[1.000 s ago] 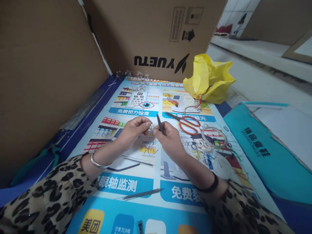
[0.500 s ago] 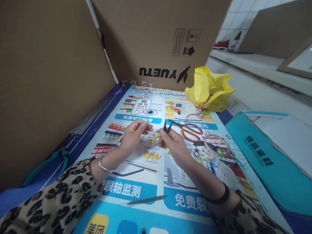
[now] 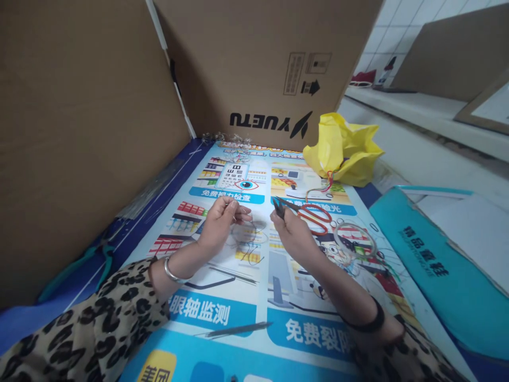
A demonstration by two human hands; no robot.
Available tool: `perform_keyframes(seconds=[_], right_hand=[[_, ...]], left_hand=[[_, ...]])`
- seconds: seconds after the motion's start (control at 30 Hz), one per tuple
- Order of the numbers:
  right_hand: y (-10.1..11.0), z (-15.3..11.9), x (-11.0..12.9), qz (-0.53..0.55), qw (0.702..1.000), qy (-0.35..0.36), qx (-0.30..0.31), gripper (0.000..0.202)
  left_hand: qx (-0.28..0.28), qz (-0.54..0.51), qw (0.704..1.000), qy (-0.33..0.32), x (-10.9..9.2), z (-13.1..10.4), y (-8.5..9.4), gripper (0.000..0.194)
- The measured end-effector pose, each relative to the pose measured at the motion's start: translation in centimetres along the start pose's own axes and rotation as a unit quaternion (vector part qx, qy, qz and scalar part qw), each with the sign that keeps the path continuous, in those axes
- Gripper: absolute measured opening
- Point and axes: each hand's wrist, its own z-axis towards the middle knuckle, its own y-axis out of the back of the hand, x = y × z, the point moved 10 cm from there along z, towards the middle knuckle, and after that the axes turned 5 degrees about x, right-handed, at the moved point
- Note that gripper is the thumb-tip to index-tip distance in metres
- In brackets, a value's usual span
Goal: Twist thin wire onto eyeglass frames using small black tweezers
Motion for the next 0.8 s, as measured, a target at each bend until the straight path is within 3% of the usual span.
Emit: perform_keyframes(seconds=[0.17, 0.33, 0.53, 0.8], right_hand=[[-1.9, 0.5, -0.9, 0.054, 0.997, 0.018, 0.050, 0.025], [-1.0, -0.2, -0.1, 0.103, 0.995, 0.003, 0.018, 0.031], [-5.7, -2.8, 2.0, 0.277, 0.933, -0.085, 0.212, 0.043], [-6.9, -3.2, 1.7, 0.303, 0.915, -0.108, 0.244, 0.046]], left_hand=[[0.005, 0.003, 1.000, -0.001, 0.0, -0.2, -0.3, 0.018], [-0.021, -0.010, 1.000, -0.010, -0.3, -0.3, -0.1, 0.018], [-0.037, 0.007, 0.997, -0.072, -2.1, -0.9, -0.1, 0.015], [-0.025, 0.044, 0.991, -0.126, -3.3, -1.6, -0.7, 0.010]])
